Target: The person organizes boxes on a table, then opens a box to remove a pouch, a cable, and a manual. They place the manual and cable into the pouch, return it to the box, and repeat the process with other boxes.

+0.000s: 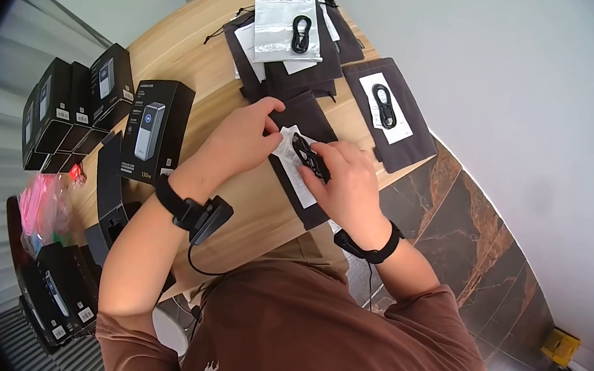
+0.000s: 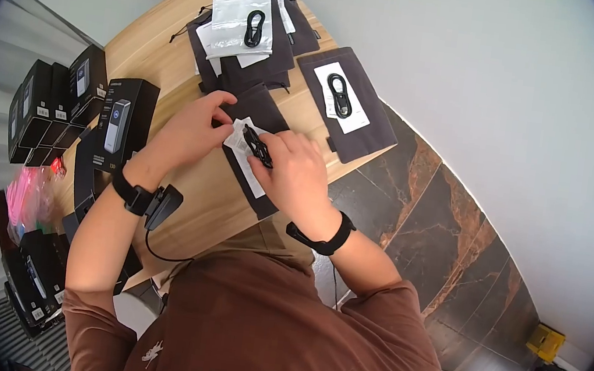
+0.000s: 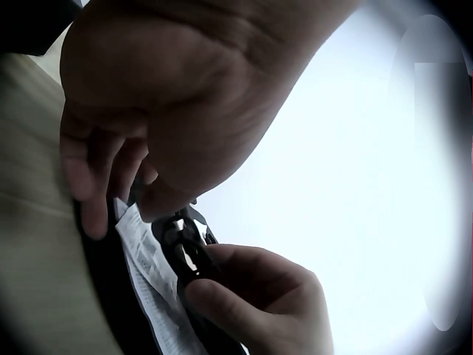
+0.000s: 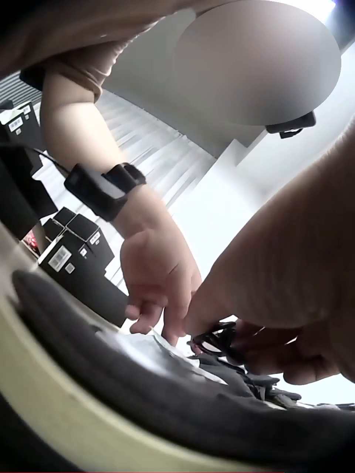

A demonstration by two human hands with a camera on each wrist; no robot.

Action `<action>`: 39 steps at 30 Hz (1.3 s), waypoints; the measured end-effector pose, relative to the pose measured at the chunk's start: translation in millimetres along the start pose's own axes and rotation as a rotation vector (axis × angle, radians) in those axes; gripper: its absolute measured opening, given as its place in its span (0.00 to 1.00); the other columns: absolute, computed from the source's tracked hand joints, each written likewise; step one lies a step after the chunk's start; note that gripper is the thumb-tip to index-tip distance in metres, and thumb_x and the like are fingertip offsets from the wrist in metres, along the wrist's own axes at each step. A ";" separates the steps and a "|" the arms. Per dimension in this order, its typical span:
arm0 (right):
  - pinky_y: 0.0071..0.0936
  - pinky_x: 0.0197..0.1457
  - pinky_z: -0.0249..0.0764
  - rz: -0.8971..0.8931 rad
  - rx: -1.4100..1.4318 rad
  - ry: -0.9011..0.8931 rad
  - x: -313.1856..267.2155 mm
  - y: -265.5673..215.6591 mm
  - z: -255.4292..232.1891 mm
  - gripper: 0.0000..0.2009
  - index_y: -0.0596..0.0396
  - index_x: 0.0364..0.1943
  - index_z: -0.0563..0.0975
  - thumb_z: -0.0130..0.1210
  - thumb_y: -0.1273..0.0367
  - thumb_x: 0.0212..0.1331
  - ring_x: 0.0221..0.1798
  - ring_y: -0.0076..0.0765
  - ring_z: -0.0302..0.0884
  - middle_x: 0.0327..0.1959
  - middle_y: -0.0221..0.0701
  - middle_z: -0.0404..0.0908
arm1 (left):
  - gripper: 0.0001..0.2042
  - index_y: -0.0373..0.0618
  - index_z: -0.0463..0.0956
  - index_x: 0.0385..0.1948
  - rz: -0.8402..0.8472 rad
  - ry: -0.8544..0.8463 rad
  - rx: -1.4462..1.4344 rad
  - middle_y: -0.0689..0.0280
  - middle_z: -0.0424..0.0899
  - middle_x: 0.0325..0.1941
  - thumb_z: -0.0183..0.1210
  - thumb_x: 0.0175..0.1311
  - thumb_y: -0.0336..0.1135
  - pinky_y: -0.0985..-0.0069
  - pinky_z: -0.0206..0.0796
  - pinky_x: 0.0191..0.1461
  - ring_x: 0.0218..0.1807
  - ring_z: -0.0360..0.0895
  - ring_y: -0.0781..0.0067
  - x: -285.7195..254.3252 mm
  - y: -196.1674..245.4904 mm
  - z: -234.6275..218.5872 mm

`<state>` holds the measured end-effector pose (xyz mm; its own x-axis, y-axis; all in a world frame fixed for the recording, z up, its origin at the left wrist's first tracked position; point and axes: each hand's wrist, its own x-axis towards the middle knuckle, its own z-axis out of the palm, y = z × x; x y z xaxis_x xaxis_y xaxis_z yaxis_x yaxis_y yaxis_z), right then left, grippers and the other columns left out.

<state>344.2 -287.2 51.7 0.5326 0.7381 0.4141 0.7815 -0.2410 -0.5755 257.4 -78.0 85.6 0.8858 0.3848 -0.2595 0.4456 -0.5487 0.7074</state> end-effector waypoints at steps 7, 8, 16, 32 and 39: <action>0.40 0.55 0.72 -0.031 -0.027 -0.002 -2.5 2.5 0.3 0.25 0.53 0.52 0.82 0.75 0.62 0.49 0.53 0.45 0.78 0.52 0.35 0.80 | 0.19 0.42 0.74 0.56 -0.004 -0.010 0.381 0.56 0.84 0.49 0.64 0.65 0.34 0.58 0.75 0.50 0.45 0.84 0.51 -47.9 12.6 11.8; 0.43 0.61 0.71 0.018 -0.082 -0.047 -4.2 2.0 -2.8 0.32 0.55 0.60 0.78 0.76 0.60 0.49 0.59 0.50 0.75 0.62 0.41 0.76 | 0.20 0.42 0.74 0.57 0.043 -0.045 0.416 0.55 0.83 0.53 0.64 0.64 0.34 0.57 0.74 0.53 0.51 0.82 0.49 -57.1 16.8 16.3; 0.45 0.61 0.74 0.316 0.100 -0.150 14.1 5.8 7.2 0.27 0.58 0.56 0.79 0.72 0.63 0.52 0.58 0.54 0.78 0.57 0.45 0.81 | 0.33 0.41 0.69 0.68 0.198 -0.119 0.578 0.41 0.62 0.76 0.69 0.60 0.39 0.49 0.61 0.75 0.78 0.60 0.40 -101.7 23.5 47.1; 0.43 0.52 0.80 0.307 0.226 -0.398 22.8 18.4 -17.6 0.24 0.62 0.53 0.78 0.71 0.72 0.50 0.50 0.58 0.85 0.45 0.49 0.85 | 0.34 0.42 0.68 0.68 0.285 -0.026 0.563 0.45 0.64 0.76 0.69 0.58 0.36 0.47 0.61 0.75 0.77 0.61 0.39 -107.4 23.2 59.3; 0.34 0.56 0.79 0.458 0.348 -0.220 75.2 59.8 -74.2 0.28 0.62 0.56 0.78 0.73 0.73 0.47 0.50 0.38 0.85 0.47 0.42 0.87 | 0.30 0.43 0.71 0.66 0.360 -0.061 0.511 0.50 0.68 0.75 0.69 0.61 0.38 0.49 0.63 0.74 0.73 0.67 0.44 -158.4 71.5 7.9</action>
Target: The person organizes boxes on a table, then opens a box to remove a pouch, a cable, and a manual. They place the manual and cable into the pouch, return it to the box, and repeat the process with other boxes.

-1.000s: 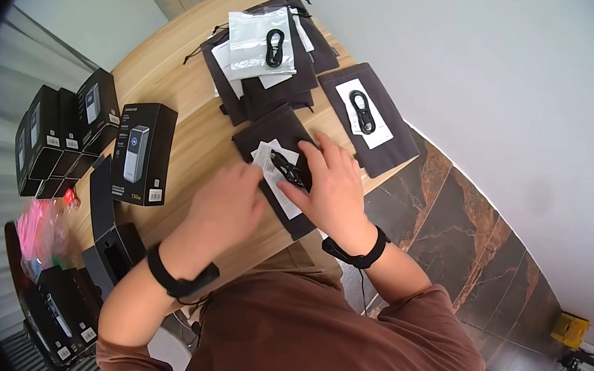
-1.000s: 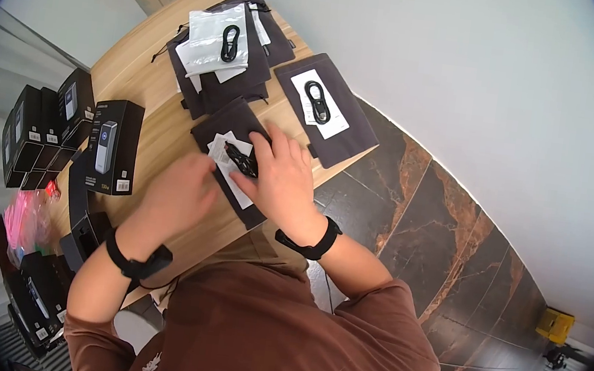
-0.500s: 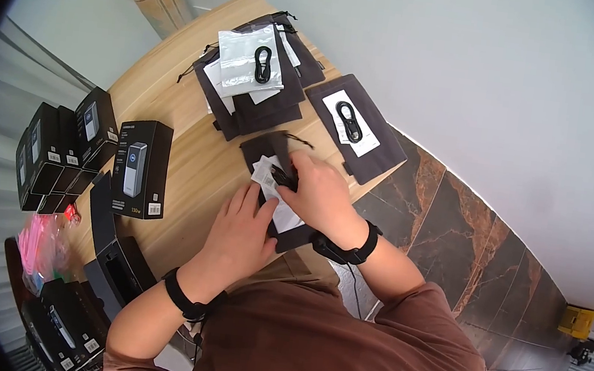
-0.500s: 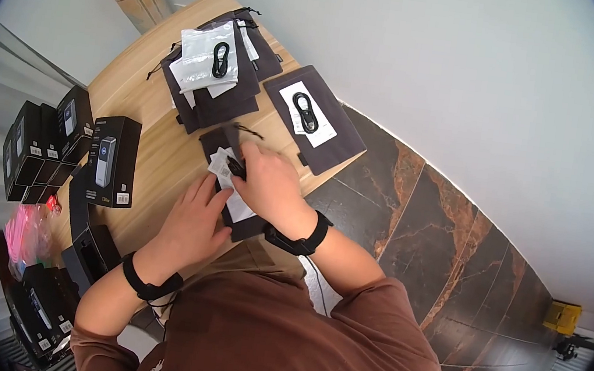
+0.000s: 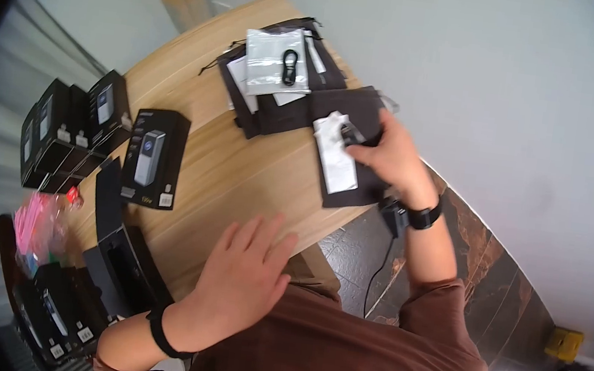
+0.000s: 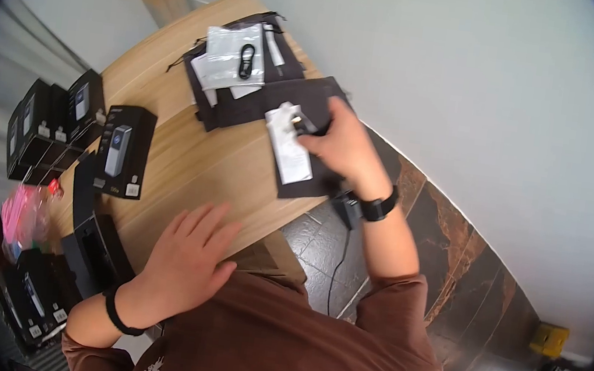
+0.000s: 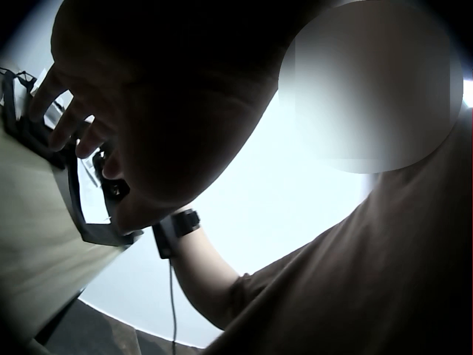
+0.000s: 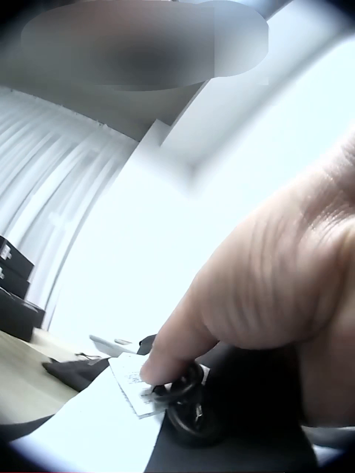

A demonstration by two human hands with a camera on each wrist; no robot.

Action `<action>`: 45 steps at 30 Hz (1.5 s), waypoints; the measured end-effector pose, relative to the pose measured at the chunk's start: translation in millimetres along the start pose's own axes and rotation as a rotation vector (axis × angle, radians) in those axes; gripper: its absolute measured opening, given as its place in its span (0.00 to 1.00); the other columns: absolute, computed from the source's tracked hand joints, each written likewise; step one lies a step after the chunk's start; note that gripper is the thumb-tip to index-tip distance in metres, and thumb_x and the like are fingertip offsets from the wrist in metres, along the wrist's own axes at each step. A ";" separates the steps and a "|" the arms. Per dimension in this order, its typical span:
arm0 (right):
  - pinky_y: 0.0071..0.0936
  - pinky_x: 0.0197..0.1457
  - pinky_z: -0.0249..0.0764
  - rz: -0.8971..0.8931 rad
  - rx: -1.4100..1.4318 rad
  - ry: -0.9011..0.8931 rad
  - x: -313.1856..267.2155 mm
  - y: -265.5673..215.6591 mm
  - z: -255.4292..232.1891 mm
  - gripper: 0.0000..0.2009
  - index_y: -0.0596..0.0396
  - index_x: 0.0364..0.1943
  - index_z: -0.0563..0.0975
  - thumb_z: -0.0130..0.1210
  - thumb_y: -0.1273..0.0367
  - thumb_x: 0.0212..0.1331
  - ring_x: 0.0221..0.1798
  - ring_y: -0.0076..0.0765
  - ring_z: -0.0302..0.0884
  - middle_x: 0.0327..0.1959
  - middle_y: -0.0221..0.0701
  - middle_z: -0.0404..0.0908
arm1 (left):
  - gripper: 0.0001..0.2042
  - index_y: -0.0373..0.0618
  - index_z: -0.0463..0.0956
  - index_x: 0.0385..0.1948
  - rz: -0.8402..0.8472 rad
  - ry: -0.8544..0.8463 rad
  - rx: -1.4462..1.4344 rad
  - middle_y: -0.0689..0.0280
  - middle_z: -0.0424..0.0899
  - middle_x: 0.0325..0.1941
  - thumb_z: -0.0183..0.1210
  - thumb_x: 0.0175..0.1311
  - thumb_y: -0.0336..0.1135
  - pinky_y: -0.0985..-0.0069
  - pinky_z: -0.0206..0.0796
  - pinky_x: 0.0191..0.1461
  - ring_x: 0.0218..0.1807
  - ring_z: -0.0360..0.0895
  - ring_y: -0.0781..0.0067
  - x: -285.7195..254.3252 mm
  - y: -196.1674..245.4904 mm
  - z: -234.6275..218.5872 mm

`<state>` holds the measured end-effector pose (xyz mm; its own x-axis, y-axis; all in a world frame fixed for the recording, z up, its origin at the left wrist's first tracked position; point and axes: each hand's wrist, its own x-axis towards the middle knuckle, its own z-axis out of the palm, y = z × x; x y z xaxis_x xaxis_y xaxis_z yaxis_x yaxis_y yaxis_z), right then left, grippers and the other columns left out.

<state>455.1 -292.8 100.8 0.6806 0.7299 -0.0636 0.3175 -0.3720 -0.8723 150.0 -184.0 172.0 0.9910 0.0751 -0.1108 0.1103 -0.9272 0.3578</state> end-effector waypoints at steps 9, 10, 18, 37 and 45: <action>0.31 0.51 0.79 -0.099 -0.212 0.206 28.8 52.5 -19.4 0.31 0.61 0.62 0.76 0.75 0.69 0.53 0.49 0.32 0.83 0.48 0.35 0.84 | 0.10 0.42 0.80 0.42 0.031 0.456 -0.306 0.57 0.87 0.52 0.66 0.59 0.23 0.64 0.77 0.48 0.47 0.84 0.51 -119.4 -17.2 -28.0; 0.30 0.49 0.78 -0.141 -0.239 0.303 25.5 58.8 -20.3 0.29 0.61 0.60 0.76 0.75 0.68 0.54 0.48 0.32 0.82 0.48 0.33 0.84 | 0.09 0.42 0.79 0.38 -0.018 0.509 -0.332 0.56 0.87 0.53 0.65 0.58 0.21 0.64 0.78 0.48 0.48 0.85 0.51 -137.3 -18.7 -23.7; 0.22 0.47 0.70 -0.353 0.014 0.032 -33.1 13.2 14.6 0.09 0.57 0.31 0.73 0.61 0.75 0.69 0.41 0.20 0.73 0.44 0.28 0.81 | 0.10 0.42 0.69 0.35 -0.328 0.758 -0.429 0.54 0.85 0.46 0.55 0.59 0.13 0.62 0.77 0.50 0.44 0.83 0.50 -225.4 -37.1 7.1; 0.23 0.44 0.75 -0.330 0.196 -0.723 -130.2 -126.3 277.1 0.08 0.57 0.39 0.78 0.68 0.74 0.64 0.37 0.20 0.78 0.33 0.25 0.83 | 0.19 0.39 0.70 0.54 -0.635 1.264 -0.310 0.50 0.76 0.60 0.64 0.63 0.25 0.61 0.67 0.65 0.58 0.75 0.54 -322.6 -79.1 145.8; 0.24 0.59 0.75 -0.217 0.404 -0.625 -98.3 -149.3 305.6 0.22 0.57 0.60 0.71 0.67 0.75 0.66 0.54 0.24 0.77 0.55 0.31 0.79 | 0.65 0.44 0.38 0.81 -0.655 1.104 -0.703 0.51 0.62 0.74 0.82 0.44 0.33 0.58 0.57 0.77 0.73 0.65 0.57 -328.2 -102.3 175.2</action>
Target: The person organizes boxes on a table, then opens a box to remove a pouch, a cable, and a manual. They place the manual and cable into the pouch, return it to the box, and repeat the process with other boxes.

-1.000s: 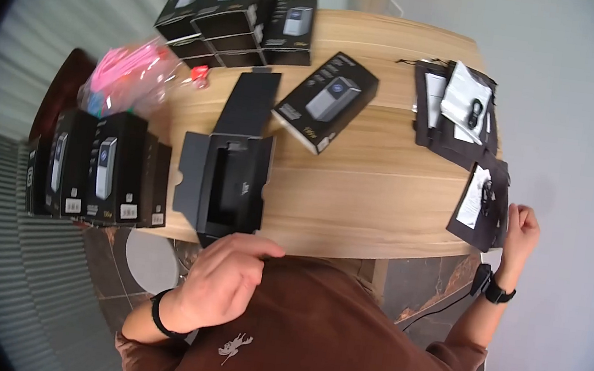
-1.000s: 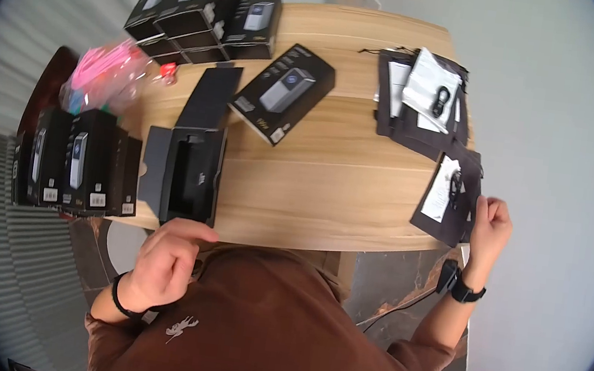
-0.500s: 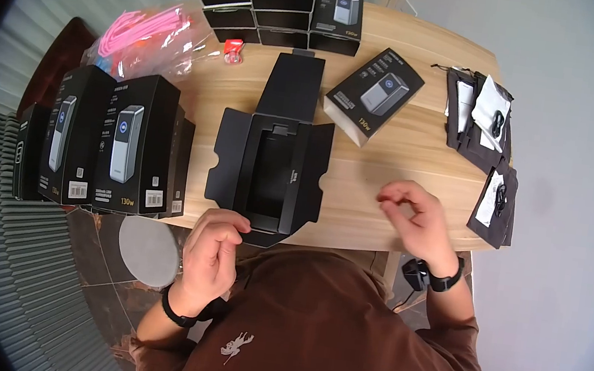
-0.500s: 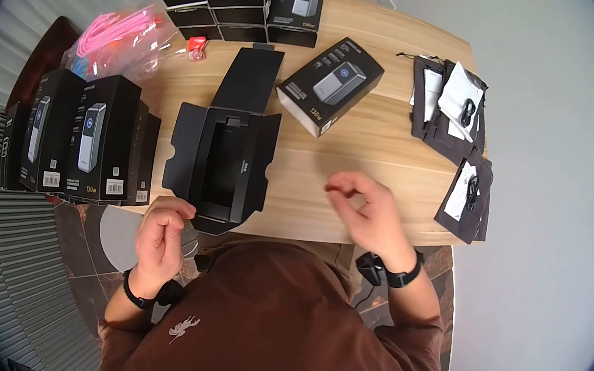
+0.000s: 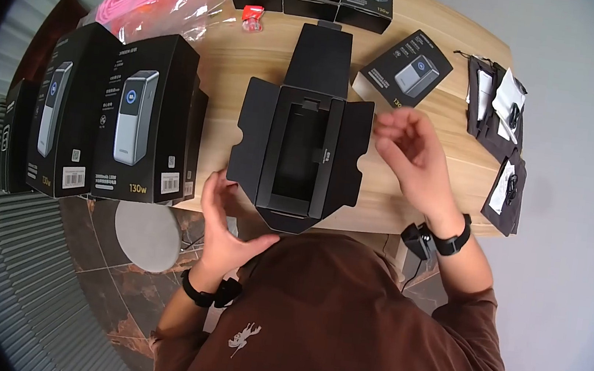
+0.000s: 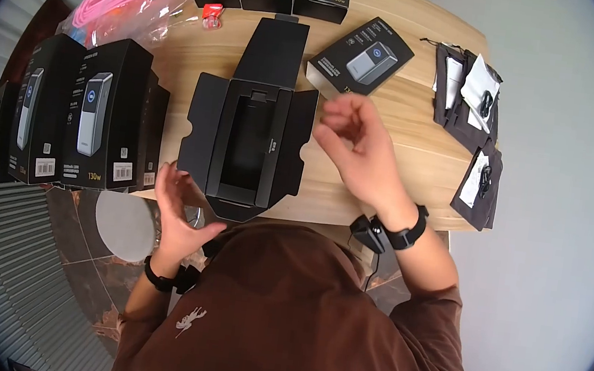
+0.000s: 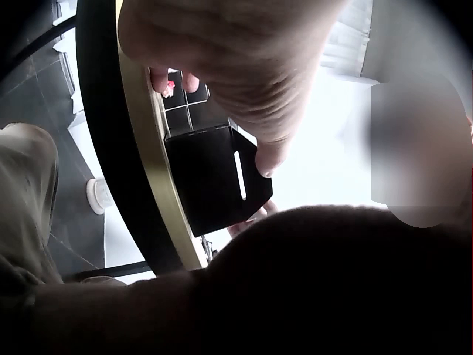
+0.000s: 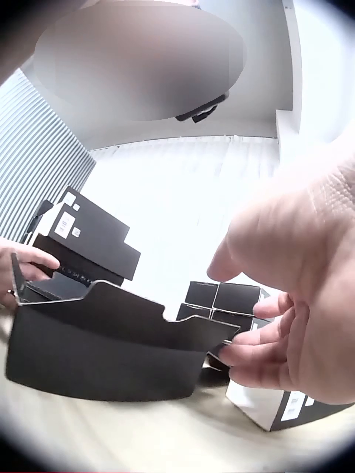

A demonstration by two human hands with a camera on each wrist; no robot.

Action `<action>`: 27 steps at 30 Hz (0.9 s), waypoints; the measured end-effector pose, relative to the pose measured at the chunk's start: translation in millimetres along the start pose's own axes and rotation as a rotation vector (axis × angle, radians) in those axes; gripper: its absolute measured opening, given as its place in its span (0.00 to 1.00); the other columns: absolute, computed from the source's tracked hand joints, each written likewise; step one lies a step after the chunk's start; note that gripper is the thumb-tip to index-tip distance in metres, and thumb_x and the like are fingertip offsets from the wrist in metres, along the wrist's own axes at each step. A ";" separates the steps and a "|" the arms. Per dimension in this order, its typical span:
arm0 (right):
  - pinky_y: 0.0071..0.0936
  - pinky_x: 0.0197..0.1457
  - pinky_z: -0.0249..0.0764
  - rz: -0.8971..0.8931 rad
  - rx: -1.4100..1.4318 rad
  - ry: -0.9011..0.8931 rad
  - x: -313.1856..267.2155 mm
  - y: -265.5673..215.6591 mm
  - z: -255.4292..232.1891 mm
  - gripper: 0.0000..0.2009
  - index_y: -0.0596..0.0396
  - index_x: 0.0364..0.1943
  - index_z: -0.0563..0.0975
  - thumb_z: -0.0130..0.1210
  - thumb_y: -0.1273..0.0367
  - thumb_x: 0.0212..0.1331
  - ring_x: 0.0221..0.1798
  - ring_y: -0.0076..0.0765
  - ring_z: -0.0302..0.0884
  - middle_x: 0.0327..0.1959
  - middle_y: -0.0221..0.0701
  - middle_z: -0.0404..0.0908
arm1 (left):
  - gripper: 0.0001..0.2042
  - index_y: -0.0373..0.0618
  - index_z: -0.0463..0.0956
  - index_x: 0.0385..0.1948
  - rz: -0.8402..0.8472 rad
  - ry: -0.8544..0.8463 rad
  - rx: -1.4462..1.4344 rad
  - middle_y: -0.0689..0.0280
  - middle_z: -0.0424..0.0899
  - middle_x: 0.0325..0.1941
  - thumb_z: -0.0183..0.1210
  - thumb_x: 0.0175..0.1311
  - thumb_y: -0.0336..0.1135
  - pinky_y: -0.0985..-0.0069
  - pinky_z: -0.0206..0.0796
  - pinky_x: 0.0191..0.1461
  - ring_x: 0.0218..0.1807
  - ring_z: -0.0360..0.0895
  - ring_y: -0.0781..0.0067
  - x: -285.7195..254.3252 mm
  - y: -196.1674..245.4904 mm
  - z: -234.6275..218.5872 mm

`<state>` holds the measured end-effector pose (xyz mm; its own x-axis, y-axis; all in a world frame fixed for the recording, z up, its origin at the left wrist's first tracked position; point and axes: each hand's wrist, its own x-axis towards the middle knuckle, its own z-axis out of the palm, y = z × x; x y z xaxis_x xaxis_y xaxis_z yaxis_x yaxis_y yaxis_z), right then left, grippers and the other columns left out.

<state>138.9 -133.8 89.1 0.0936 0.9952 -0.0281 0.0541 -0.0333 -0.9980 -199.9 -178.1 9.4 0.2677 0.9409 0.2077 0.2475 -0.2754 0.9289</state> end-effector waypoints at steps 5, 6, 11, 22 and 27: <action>0.31 0.63 0.75 0.082 -0.370 -0.038 38.0 -24.5 6.2 0.33 0.61 0.70 0.66 0.69 0.64 0.66 0.58 0.30 0.77 0.62 0.41 0.78 | 0.59 0.39 0.38 0.80 -0.116 -0.016 -0.129 0.46 0.64 0.74 0.78 0.51 0.27 0.58 0.58 0.77 0.73 0.67 0.53 22.0 19.2 14.4; 0.30 0.62 0.76 0.108 -0.387 -0.073 46.7 -15.5 3.5 0.38 0.63 0.73 0.64 0.70 0.61 0.65 0.56 0.31 0.77 0.62 0.43 0.79 | 0.58 0.39 0.37 0.80 -0.142 -0.019 -0.166 0.45 0.64 0.74 0.77 0.52 0.27 0.58 0.60 0.76 0.73 0.68 0.53 25.2 20.3 15.8; 0.27 0.68 0.74 0.271 -0.221 -0.139 64.3 -15.1 18.2 0.38 0.62 0.78 0.55 0.64 0.73 0.68 0.65 0.31 0.75 0.68 0.43 0.74 | 0.54 0.38 0.38 0.80 -0.155 -0.047 -0.203 0.46 0.64 0.74 0.72 0.58 0.25 0.61 0.62 0.75 0.71 0.71 0.54 41.2 19.0 16.4; 0.22 0.59 0.75 0.006 -0.057 -0.102 72.0 5.9 24.6 0.30 0.61 0.73 0.65 0.56 0.85 0.65 0.54 0.23 0.77 0.52 0.30 0.80 | 0.39 0.31 0.57 0.72 -0.177 -0.134 -0.063 0.47 0.68 0.69 0.69 0.58 0.25 0.61 0.62 0.73 0.70 0.70 0.47 34.2 -5.5 16.1; 0.21 0.50 0.75 -0.117 -0.255 -0.066 58.5 -4.8 34.3 0.10 0.60 0.51 0.81 0.60 0.78 0.69 0.43 0.22 0.76 0.39 0.27 0.81 | 0.40 0.30 0.56 0.73 -0.165 -0.118 -0.052 0.45 0.65 0.72 0.68 0.59 0.25 0.61 0.62 0.74 0.71 0.70 0.46 32.1 -8.3 18.8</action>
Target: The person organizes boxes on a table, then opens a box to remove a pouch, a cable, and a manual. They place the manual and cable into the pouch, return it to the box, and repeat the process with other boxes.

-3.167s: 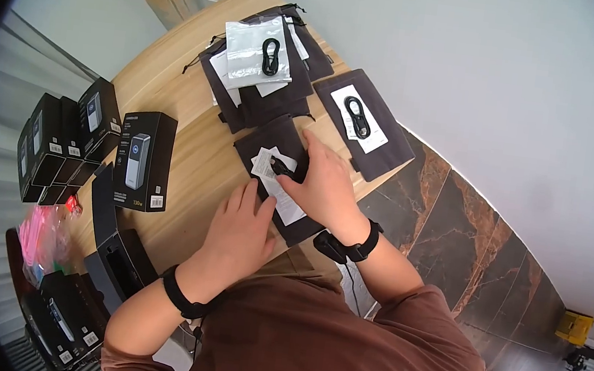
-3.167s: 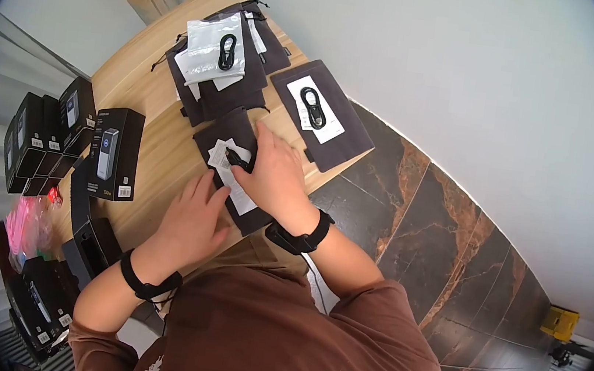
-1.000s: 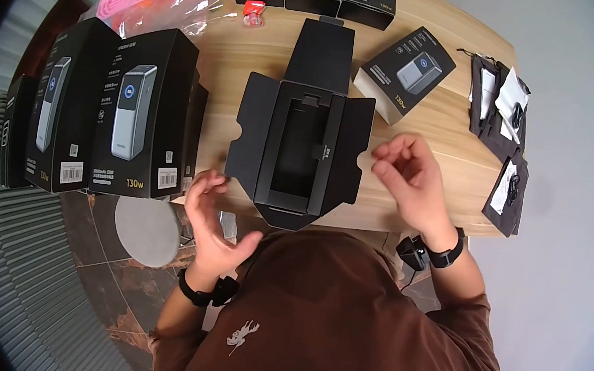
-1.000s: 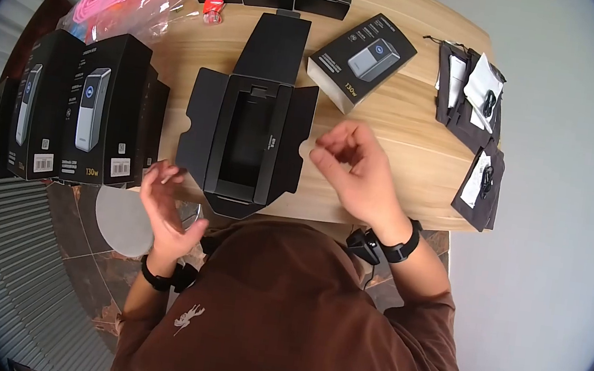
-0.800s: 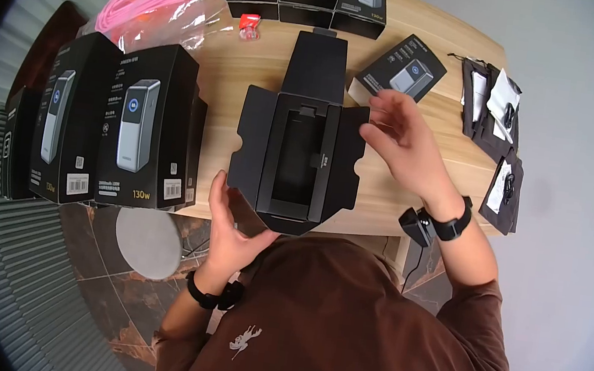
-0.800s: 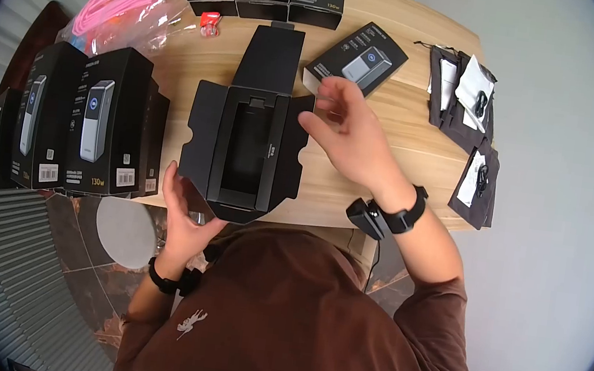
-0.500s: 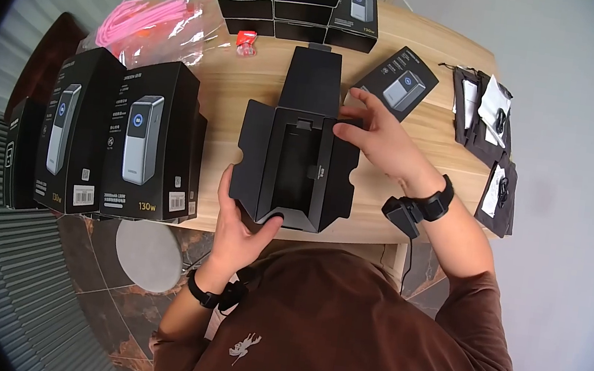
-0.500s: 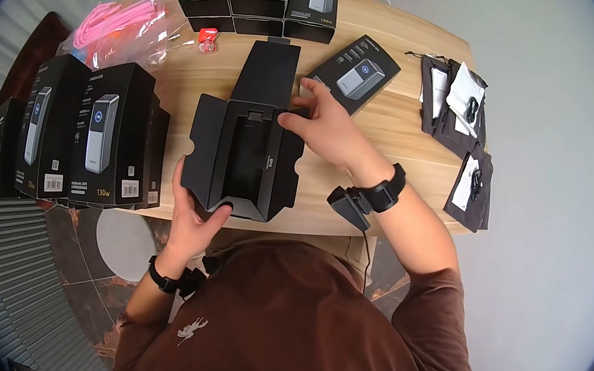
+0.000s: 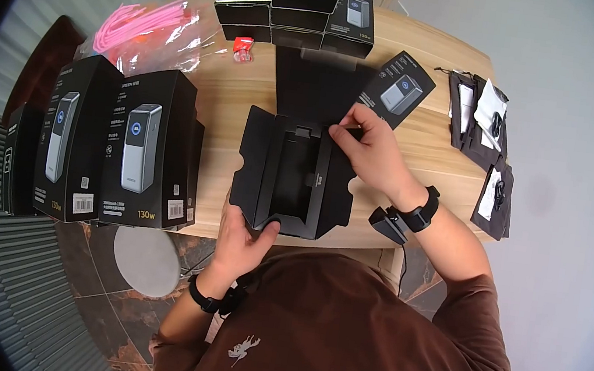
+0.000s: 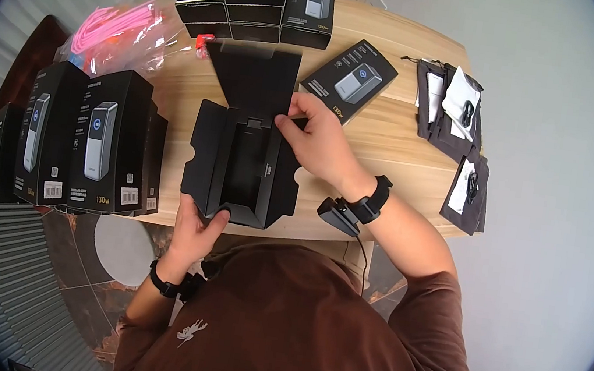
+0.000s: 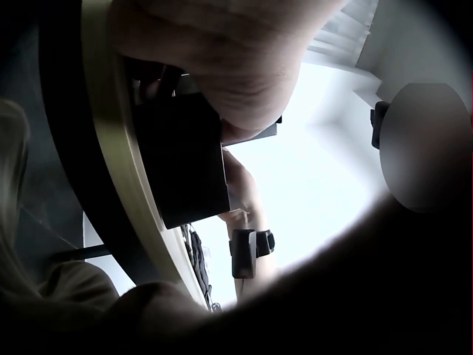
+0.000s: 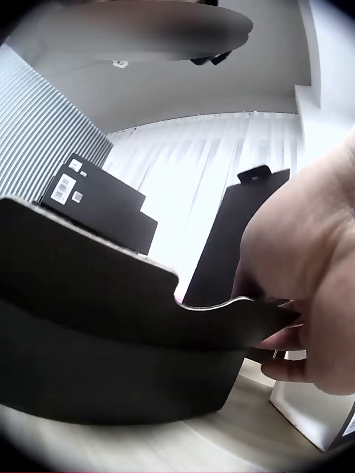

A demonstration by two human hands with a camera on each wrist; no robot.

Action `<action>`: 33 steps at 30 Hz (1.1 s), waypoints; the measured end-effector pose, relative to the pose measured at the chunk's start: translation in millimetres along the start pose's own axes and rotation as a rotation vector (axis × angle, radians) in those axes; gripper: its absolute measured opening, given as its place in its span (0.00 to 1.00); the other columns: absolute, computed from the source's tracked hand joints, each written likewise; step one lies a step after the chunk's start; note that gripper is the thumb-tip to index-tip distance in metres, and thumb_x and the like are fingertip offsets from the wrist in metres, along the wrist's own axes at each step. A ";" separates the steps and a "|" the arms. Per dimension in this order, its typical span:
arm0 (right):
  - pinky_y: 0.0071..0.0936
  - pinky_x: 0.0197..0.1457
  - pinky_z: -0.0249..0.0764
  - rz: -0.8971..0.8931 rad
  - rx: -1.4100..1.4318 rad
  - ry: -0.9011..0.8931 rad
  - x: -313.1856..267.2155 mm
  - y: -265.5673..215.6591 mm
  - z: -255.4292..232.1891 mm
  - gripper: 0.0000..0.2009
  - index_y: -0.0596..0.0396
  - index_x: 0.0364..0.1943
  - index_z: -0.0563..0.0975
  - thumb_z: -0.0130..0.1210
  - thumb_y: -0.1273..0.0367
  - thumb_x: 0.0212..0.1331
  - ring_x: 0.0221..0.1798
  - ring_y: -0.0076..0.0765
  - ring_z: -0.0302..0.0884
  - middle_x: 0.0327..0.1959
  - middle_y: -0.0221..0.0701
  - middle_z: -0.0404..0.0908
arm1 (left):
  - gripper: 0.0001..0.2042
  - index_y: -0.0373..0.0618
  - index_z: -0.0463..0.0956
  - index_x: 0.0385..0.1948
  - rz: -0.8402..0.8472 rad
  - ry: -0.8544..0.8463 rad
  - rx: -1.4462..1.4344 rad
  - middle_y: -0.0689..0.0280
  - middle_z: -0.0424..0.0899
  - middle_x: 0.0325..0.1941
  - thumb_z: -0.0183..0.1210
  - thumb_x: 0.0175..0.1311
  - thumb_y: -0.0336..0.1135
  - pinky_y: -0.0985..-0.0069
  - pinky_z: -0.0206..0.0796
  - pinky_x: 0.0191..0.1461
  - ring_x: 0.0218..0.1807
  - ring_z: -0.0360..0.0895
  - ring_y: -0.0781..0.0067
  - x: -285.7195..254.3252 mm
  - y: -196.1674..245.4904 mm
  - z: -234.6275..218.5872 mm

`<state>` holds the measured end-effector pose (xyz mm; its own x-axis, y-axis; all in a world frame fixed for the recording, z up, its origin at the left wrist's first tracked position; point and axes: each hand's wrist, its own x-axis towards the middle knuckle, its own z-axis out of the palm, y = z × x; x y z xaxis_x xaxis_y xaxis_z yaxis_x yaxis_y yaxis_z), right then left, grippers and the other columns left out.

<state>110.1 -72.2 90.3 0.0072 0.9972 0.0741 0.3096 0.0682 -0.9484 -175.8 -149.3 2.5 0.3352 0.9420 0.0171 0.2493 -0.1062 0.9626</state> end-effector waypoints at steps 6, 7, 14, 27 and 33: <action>0.27 0.40 0.71 0.045 -0.101 0.064 1.2 2.6 2.0 0.07 0.60 0.43 0.81 0.60 0.70 0.73 0.35 0.23 0.70 0.32 0.29 0.77 | 0.42 0.30 0.51 0.76 0.072 0.063 -0.119 0.43 0.62 0.75 0.65 0.59 0.23 0.59 0.57 0.78 0.75 0.65 0.43 6.3 22.3 6.7; 0.27 0.40 0.71 0.046 -0.069 0.083 3.3 2.7 1.9 0.07 0.60 0.43 0.81 0.60 0.69 0.73 0.35 0.24 0.70 0.32 0.29 0.76 | 0.43 0.30 0.50 0.76 0.076 0.072 -0.178 0.42 0.61 0.75 0.64 0.59 0.22 0.59 0.56 0.79 0.76 0.64 0.42 7.5 29.1 7.2; 0.23 0.42 0.70 0.055 -0.045 0.183 6.8 13.4 3.3 0.07 0.59 0.45 0.80 0.59 0.69 0.74 0.39 0.20 0.70 0.37 0.28 0.73 | 0.24 0.35 0.76 0.58 0.429 0.021 0.422 0.47 0.72 0.72 0.59 0.56 0.23 0.51 0.58 0.76 0.71 0.67 0.38 14.3 41.0 -0.1; 0.25 0.50 0.76 0.120 0.189 0.309 -2.9 15.3 22.8 0.39 0.57 0.70 0.63 0.69 0.80 0.52 0.47 0.25 0.68 0.57 0.31 0.67 | 0.27 0.34 0.72 0.62 0.430 0.052 0.300 0.50 0.78 0.67 0.60 0.57 0.24 0.52 0.59 0.74 0.69 0.69 0.40 17.8 32.8 1.7; 0.22 0.53 0.76 0.218 0.024 0.267 -1.9 16.8 25.4 0.51 0.56 0.77 0.56 0.74 0.81 0.47 0.53 0.25 0.70 0.59 0.31 0.66 | 0.27 0.35 0.70 0.64 0.379 0.017 0.292 0.50 0.78 0.65 0.60 0.58 0.24 0.50 0.60 0.73 0.68 0.69 0.39 18.2 37.0 -2.6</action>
<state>91.2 -72.2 66.4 0.3201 0.9457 -0.0563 0.2508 -0.1419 -0.9576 -162.9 -135.3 39.1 0.4371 0.8247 0.3589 0.3581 -0.5256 0.7717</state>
